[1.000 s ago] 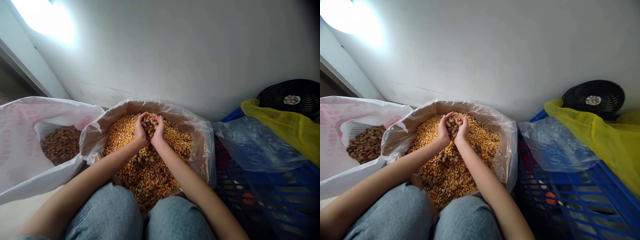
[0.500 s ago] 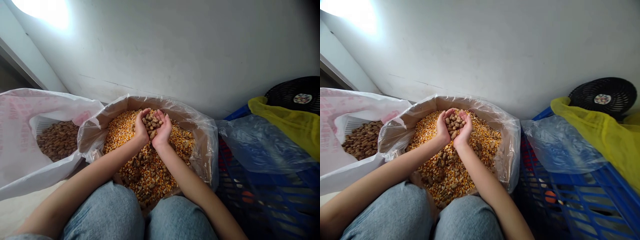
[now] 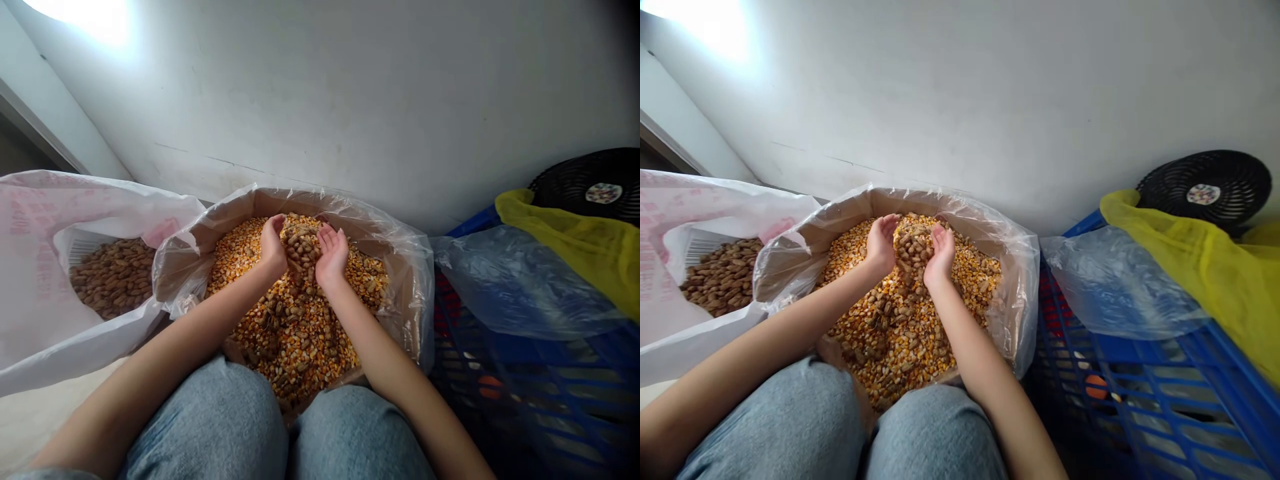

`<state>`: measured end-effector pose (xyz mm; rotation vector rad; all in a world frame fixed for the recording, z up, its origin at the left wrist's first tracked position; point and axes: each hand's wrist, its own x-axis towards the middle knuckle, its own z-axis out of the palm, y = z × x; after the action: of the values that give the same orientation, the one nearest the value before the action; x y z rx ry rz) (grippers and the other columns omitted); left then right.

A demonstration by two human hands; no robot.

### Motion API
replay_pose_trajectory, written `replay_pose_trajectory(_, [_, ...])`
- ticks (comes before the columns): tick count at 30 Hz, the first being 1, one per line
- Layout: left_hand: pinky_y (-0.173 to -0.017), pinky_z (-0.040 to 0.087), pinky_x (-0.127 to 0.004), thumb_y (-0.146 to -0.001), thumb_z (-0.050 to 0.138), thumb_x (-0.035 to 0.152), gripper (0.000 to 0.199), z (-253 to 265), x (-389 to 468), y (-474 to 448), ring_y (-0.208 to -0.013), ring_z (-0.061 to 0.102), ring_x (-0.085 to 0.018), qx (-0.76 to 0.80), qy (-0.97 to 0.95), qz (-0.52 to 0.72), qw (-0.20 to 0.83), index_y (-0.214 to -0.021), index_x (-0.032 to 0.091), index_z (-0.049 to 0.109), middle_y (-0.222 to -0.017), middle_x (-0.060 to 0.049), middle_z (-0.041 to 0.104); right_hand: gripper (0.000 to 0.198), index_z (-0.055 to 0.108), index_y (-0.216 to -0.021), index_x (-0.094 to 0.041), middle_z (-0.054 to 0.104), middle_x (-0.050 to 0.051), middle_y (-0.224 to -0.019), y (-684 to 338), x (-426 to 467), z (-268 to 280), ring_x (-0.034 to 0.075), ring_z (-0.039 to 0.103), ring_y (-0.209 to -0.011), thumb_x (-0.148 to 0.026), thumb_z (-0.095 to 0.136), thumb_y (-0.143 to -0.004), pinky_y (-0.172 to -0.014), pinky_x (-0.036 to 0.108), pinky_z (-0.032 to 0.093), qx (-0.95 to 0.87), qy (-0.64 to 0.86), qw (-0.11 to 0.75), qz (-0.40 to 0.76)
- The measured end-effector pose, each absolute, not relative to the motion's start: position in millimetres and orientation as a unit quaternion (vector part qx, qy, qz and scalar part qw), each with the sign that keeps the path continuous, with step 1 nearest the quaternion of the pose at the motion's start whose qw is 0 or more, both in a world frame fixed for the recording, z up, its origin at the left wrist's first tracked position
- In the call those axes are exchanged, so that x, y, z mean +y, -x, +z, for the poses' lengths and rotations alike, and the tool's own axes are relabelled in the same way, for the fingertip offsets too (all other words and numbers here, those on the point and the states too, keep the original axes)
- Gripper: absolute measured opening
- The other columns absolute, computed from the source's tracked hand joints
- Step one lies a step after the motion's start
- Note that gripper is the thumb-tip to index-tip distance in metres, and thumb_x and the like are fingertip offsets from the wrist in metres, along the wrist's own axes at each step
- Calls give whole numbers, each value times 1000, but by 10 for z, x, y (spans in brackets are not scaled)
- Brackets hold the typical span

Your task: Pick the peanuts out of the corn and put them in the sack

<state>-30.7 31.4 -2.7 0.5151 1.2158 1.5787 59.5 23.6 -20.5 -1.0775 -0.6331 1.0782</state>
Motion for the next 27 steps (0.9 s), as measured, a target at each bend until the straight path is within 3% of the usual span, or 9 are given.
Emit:
replay_pose_trajectory(3, [-85,40,-27,-76,29,22,27,-78,383,454,-102,51,-13,598,-168,576,531,-89,19,52,-110,-4,56,26,51,-85,-16,57,8,-101,-772,288,-266,16,54,-94,-33,34,-75,-81,31,43,-244,540,662,459])
replay_pose_trajectory(7, [-80,40,-28,-70,42,26,21,-32,368,601,-95,53,-15,597,-219,588,500,-86,18,53,-102,-5,58,22,54,-81,-16,58,7,-91,-946,242,-219,17,53,-85,-32,42,-72,-77,30,41,-423,581,593,362])
replay_pose_trajectory(11, [-75,41,-31,-66,50,27,21,60,266,654,-84,54,-18,595,-431,513,444,-85,18,56,-91,-6,59,22,59,-85,-18,57,7,-88,-967,152,-174,19,49,-84,-31,47,-71,-76,33,38,-634,581,454,233])
replay_pose_trajectory(15, [-83,36,-34,-67,53,26,17,77,160,628,-88,51,-22,579,-677,365,271,-82,20,59,-88,-6,58,24,59,-92,-22,58,6,-91,-925,145,-222,22,45,-91,-30,50,-71,-78,36,35,-704,577,369,188])
replay_pose_trajectory(18, [-83,36,-34,-70,52,27,14,45,121,611,-90,49,-23,582,-748,265,180,-79,22,60,-88,-6,58,18,59,-85,-21,59,4,-82,-925,170,-254,21,47,-85,-30,49,-73,-76,35,35,-707,576,364,190])
replay_pose_trajectory(21, [-79,38,-31,-72,50,28,13,7,123,616,-86,51,-22,590,-753,236,172,-75,22,60,-86,-6,59,17,59,-84,-21,59,3,-81,-933,172,-259,19,48,-81,-29,49,-73,-74,33,35,-703,571,368,210])
replay_pose_trajectory(24, [-80,37,-32,-69,53,29,9,-11,144,622,-84,52,-22,589,-731,276,207,-68,22,59,-81,-6,59,21,58,-88,-22,58,1,-77,-922,153,-241,19,47,-79,-27,54,-68,-73,33,36,-708,560,364,229])
replay_pose_trajectory(27, [-76,39,-33,-65,57,32,12,26,172,616,-77,53,-21,577,-650,372,325,-63,20,57,-72,-5,58,23,57,-90,-22,56,1,-78,-927,152,-189,17,49,-75,-30,51,-68,-69,31,38,-643,544,440,313])
